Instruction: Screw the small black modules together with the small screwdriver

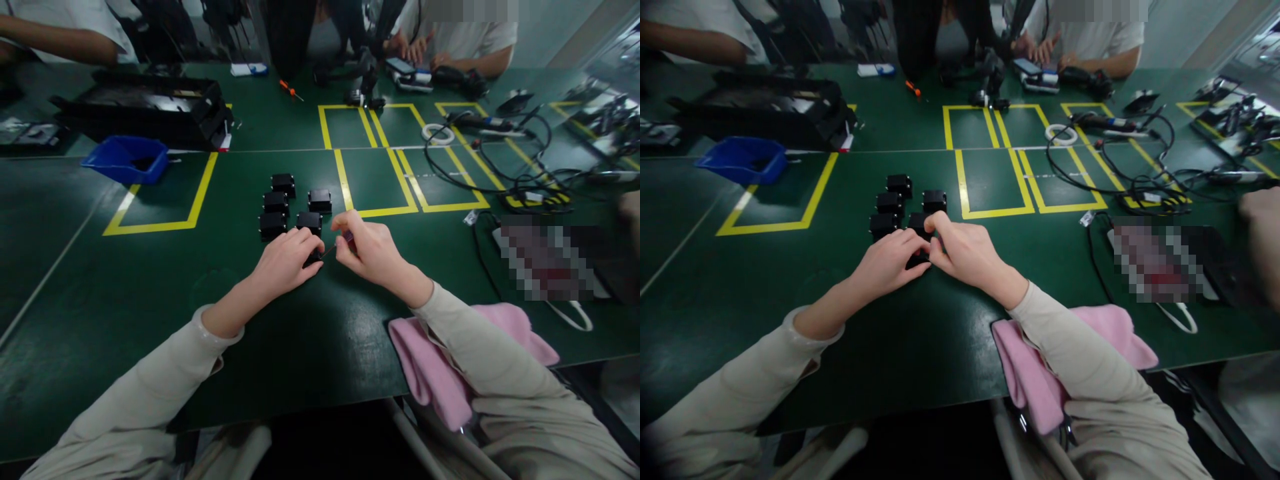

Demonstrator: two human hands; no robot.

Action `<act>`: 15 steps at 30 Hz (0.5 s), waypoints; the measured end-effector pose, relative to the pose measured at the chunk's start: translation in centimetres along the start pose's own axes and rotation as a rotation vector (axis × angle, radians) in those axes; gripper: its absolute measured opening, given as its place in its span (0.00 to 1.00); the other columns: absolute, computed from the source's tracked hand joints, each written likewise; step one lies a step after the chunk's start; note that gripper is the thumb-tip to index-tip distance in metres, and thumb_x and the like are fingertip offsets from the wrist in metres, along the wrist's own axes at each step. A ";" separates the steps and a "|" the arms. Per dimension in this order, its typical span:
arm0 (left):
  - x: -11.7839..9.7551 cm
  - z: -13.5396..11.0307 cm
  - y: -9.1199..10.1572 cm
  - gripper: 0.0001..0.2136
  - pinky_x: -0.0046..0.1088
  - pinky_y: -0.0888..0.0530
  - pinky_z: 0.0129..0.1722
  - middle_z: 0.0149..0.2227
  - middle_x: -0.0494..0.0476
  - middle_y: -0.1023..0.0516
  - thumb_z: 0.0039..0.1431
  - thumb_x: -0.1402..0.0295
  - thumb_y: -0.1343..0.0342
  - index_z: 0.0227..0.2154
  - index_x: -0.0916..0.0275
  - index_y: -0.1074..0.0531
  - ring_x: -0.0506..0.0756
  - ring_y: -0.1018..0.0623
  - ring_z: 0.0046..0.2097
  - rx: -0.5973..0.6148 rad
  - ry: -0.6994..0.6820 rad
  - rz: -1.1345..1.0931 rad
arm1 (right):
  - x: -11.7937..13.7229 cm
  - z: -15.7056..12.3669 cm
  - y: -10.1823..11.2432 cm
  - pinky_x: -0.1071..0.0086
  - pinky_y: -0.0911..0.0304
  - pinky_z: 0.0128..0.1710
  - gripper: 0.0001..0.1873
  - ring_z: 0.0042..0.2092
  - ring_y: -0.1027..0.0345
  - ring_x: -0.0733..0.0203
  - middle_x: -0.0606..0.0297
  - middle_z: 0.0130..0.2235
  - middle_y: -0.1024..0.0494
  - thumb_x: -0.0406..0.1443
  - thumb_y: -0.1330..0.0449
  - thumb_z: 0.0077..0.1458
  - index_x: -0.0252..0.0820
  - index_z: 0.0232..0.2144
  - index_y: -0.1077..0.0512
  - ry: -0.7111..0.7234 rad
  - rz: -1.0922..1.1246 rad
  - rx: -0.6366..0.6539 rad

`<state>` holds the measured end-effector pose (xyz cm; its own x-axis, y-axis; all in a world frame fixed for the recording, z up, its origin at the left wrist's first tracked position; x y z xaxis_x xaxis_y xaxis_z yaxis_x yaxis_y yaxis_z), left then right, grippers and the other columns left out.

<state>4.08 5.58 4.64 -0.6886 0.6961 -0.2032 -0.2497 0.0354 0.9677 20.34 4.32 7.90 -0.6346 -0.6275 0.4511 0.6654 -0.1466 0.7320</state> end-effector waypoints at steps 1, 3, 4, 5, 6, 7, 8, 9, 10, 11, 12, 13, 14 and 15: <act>-0.1 0.2 0.0 0.04 0.39 0.27 0.41 0.42 0.59 0.23 0.68 0.67 0.42 0.42 0.60 0.27 0.62 0.23 0.44 0.016 0.002 0.012 | 0.1 0.0 0.0 0.66 0.42 0.33 0.08 0.27 0.33 0.60 0.66 0.29 0.25 0.34 0.48 0.62 0.44 0.44 0.33 0.001 -0.006 0.005; -0.3 0.4 0.1 0.03 0.39 0.27 0.41 0.42 0.59 0.23 0.68 0.68 0.42 0.41 0.60 0.27 0.62 0.23 0.43 0.047 0.005 0.042 | 0.2 0.1 0.1 0.66 0.41 0.33 0.09 0.29 0.31 0.59 0.65 0.30 0.24 0.34 0.48 0.61 0.44 0.44 0.33 0.008 -0.015 0.012; -0.5 0.5 0.2 0.02 0.39 0.27 0.41 0.42 0.59 0.23 0.68 0.68 0.42 0.40 0.60 0.28 0.62 0.23 0.43 0.064 0.007 0.060 | 0.2 0.1 0.1 0.65 0.41 0.34 0.10 0.29 0.30 0.58 0.64 0.30 0.23 0.34 0.48 0.61 0.43 0.44 0.33 0.014 -0.018 0.013; -0.6 0.6 0.2 0.02 0.39 0.27 0.41 0.42 0.59 0.23 0.67 0.69 0.42 0.40 0.61 0.28 0.62 0.23 0.43 0.080 0.008 0.078 | 0.3 0.1 0.2 0.65 0.40 0.34 0.10 0.30 0.29 0.58 0.63 0.30 0.23 0.34 0.48 0.61 0.43 0.44 0.32 0.022 -0.018 0.012; -0.7 0.7 0.3 0.02 0.39 0.27 0.41 0.42 0.60 0.23 0.68 0.69 0.42 0.39 0.61 0.28 0.62 0.23 0.43 0.093 0.010 0.097 | 0.3 0.1 0.2 0.65 0.40 0.34 0.10 0.30 0.29 0.57 0.63 0.31 0.22 0.34 0.48 0.61 0.43 0.44 0.32 0.029 -0.017 0.010; -0.9 0.8 0.3 0.02 0.39 0.26 0.41 0.42 0.60 0.23 0.68 0.69 0.42 0.39 0.61 0.28 0.62 0.22 0.43 0.103 0.011 0.113 | 0.3 0.1 0.2 0.65 0.40 0.34 0.10 0.30 0.29 0.57 0.62 0.31 0.22 0.34 0.49 0.61 0.43 0.44 0.32 0.033 -0.015 0.010; -1.0 0.8 0.3 0.02 0.39 0.26 0.41 0.42 0.60 0.23 0.68 0.69 0.42 0.39 0.61 0.28 0.63 0.22 0.43 0.110 0.013 0.124 | 0.3 0.0 0.2 0.65 0.40 0.34 0.10 0.30 0.29 0.57 0.62 0.31 0.22 0.34 0.48 0.62 0.43 0.44 0.32 0.034 -0.011 0.010; -1.0 0.9 0.4 0.02 0.39 0.26 0.41 0.42 0.60 0.24 0.69 0.69 0.42 0.39 0.61 0.28 0.63 0.22 0.43 0.115 0.015 0.130 | 0.3 0.0 0.1 0.65 0.40 0.34 0.09 0.30 0.29 0.58 0.63 0.31 0.23 0.34 0.48 0.61 0.43 0.43 0.31 0.033 -0.005 0.011; -1.0 0.9 0.4 0.03 0.39 0.26 0.41 0.42 0.60 0.24 0.69 0.69 0.43 0.39 0.61 0.28 0.62 0.22 0.43 0.121 0.017 0.130 | 0.3 -0.1 0.2 0.65 0.40 0.34 0.09 0.30 0.30 0.58 0.63 0.30 0.24 0.34 0.48 0.61 0.43 0.43 0.31 0.032 0.007 0.007; -1.0 0.9 0.3 0.03 0.39 0.26 0.41 0.42 0.60 0.24 0.70 0.68 0.43 0.39 0.61 0.29 0.62 0.22 0.43 0.125 0.019 0.126 | 0.2 -0.1 0.2 0.65 0.40 0.34 0.08 0.30 0.31 0.58 0.64 0.30 0.25 0.35 0.47 0.61 0.44 0.42 0.31 0.033 0.028 -0.005; -1.0 1.0 0.3 0.03 0.39 0.26 0.41 0.41 0.60 0.24 0.70 0.68 0.43 0.39 0.61 0.29 0.62 0.22 0.43 0.127 0.021 0.122 | 0.1 -0.2 0.4 0.65 0.40 0.33 0.07 0.29 0.32 0.59 0.65 0.29 0.26 0.35 0.47 0.60 0.45 0.41 0.32 0.031 0.058 -0.028; -0.9 1.0 0.3 0.03 0.38 0.26 0.41 0.41 0.60 0.24 0.70 0.68 0.42 0.39 0.60 0.29 0.62 0.22 0.43 0.129 0.023 0.116 | -0.1 -0.2 0.6 0.65 0.40 0.33 0.06 0.29 0.34 0.60 0.66 0.29 0.27 0.35 0.47 0.60 0.45 0.40 0.32 0.029 0.101 -0.065; -0.8 1.0 0.3 0.03 0.38 0.27 0.41 0.41 0.59 0.24 0.70 0.68 0.42 0.39 0.60 0.29 0.61 0.22 0.43 0.130 0.026 0.111 | -0.5 -0.2 0.9 0.65 0.40 0.32 0.05 0.28 0.35 0.61 0.67 0.29 0.28 0.35 0.47 0.60 0.46 0.39 0.33 0.018 0.157 -0.117; -0.7 1.0 0.2 0.03 0.37 0.27 0.41 0.41 0.59 0.24 0.70 0.68 0.42 0.39 0.60 0.29 0.61 0.22 0.43 0.131 0.029 0.104 | -1.0 -0.2 1.3 0.65 0.39 0.31 0.03 0.27 0.36 0.61 0.67 0.29 0.28 0.35 0.46 0.60 0.46 0.38 0.33 -0.018 0.215 -0.179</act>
<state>5.23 5.79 5.15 -0.7257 0.6802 -0.1032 -0.0861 0.0590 0.9945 21.92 4.63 8.26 -0.4766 -0.6458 0.5965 0.8435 -0.1449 0.5172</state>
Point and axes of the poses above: each hand's wrist, its own z-axis towards the middle knuckle, its own y-axis out of the back of the hand, x = y × z, the point moved 5 cm from there along z, towards the middle knuckle
